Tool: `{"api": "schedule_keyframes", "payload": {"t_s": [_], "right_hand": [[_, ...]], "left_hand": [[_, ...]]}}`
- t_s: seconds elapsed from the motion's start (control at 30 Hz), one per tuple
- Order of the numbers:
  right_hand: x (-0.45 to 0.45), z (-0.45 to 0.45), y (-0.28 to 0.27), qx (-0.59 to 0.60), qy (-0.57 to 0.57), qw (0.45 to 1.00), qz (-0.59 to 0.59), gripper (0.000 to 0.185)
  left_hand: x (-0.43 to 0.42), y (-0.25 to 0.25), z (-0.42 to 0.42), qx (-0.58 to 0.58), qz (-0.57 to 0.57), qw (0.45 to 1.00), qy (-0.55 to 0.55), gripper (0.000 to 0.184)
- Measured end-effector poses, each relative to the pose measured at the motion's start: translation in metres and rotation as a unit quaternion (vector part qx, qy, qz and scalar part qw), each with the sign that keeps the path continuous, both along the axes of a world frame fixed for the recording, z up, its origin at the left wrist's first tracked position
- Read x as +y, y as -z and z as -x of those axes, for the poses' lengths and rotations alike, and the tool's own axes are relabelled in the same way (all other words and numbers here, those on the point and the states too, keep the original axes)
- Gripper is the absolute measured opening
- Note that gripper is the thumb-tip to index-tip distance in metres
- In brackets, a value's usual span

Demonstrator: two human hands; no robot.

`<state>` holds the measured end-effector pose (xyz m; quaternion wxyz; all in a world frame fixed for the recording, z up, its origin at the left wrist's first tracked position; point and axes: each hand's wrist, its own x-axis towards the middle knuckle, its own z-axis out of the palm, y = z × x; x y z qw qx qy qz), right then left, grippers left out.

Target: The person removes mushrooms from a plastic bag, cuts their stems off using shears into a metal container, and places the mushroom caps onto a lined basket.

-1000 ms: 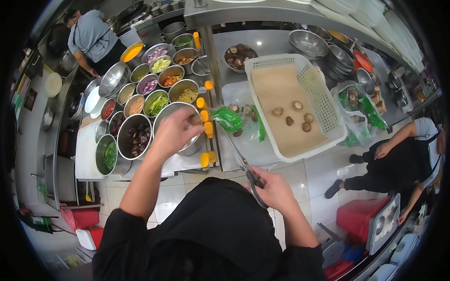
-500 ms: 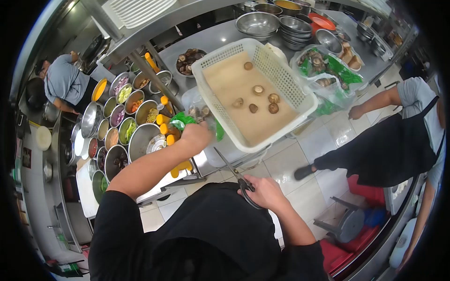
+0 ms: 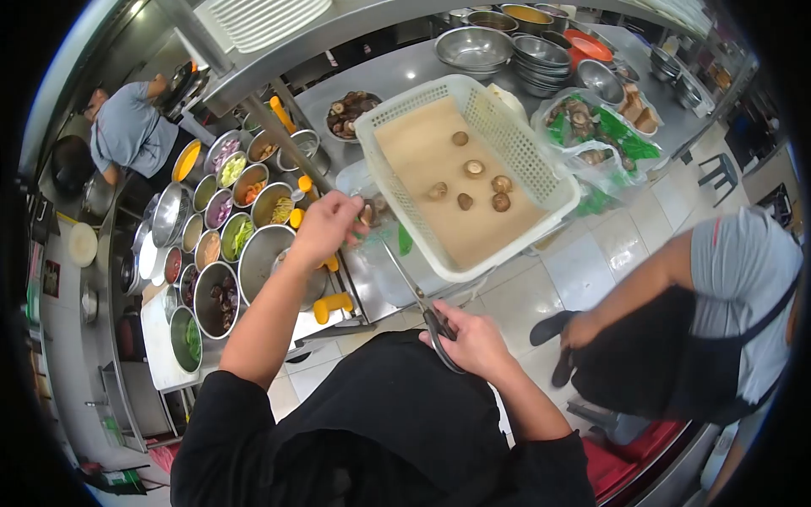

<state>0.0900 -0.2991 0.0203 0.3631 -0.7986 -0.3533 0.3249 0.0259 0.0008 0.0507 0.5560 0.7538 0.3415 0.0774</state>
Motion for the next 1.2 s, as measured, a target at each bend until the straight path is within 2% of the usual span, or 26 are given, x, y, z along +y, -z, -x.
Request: {"api": "schedule_keyframes", "payload": {"t_s": [0.07,0.13,0.2,0.23,0.3,0.33,0.37,0.47,0.57,0.67,0.7,0.9,1.0,1.1,1.13,1.17,1.2], "right_hand": [[0.009,0.005,0.001,0.004,-0.007,0.999,-0.049,0.062],[0.025,0.007,0.002,-0.005,-0.022,0.996,-0.09,0.064],[0.051,0.002,-0.001,0.032,-0.013,0.998,-0.055,0.066],[0.061,0.0,0.0,0.046,-0.005,0.998,-0.041,0.067],[0.064,-0.004,0.011,0.01,-0.01,1.0,-0.02,0.069],[0.062,-0.005,0.015,-0.006,-0.011,1.0,-0.01,0.07],[0.057,-0.004,0.016,0.013,-0.015,1.0,0.005,0.071],[0.047,0.0,0.019,0.049,0.012,0.998,0.032,0.066],[0.032,0.001,0.043,0.058,0.042,0.997,0.027,0.066],[0.021,-0.001,0.045,0.054,0.068,0.996,0.026,0.066],[0.017,-0.002,0.046,0.048,0.071,0.996,0.025,0.066],[0.008,-0.006,0.045,0.058,0.082,0.994,0.049,0.069],[0.006,-0.004,0.047,0.054,0.065,0.995,0.059,0.071],[0.006,-0.002,0.042,0.061,0.049,0.996,0.038,0.07],[0.007,-0.001,0.042,0.061,0.044,0.997,0.024,0.069],[0.007,0.001,0.042,0.061,0.039,0.997,0.01,0.068],[0.007,0.004,0.044,0.071,0.035,0.997,-0.019,0.067]], "left_hand": [[0.01,0.007,0.019,-0.127,0.184,0.971,-0.083,0.028],[0.012,0.012,0.024,-0.134,0.217,0.961,-0.103,0.025],[0.013,0.033,0.018,-0.137,0.231,0.959,-0.091,0.025],[0.009,0.026,0.014,-0.116,0.213,0.966,-0.09,0.025],[0.016,0.021,0.015,0.0,0.059,0.998,0.022,0.027],[0.02,0.02,0.016,0.062,-0.021,0.995,0.077,0.028],[0.023,0.023,0.015,0.067,-0.018,0.995,0.074,0.032],[0.017,0.034,0.003,0.115,-0.222,0.954,0.168,0.036],[0.009,0.062,-0.018,0.151,-0.265,0.929,0.208,0.04],[0.001,0.069,-0.026,0.155,-0.305,0.903,0.258,0.039],[-0.003,0.063,-0.03,0.183,-0.3,0.896,0.272,0.045],[-0.019,0.064,-0.045,0.23,-0.308,0.896,0.22,0.046],[-0.018,0.067,-0.04,0.195,-0.354,0.894,0.193,0.049],[-0.005,0.042,-0.023,0.15,-0.198,0.953,0.174,0.049],[0.001,0.035,-0.013,0.078,-0.057,0.987,0.13,0.048],[0.007,0.029,0.0,0.003,0.085,0.993,0.081,0.047],[0.01,0.025,0.014,-0.072,0.226,0.971,0.026,0.047]]}}
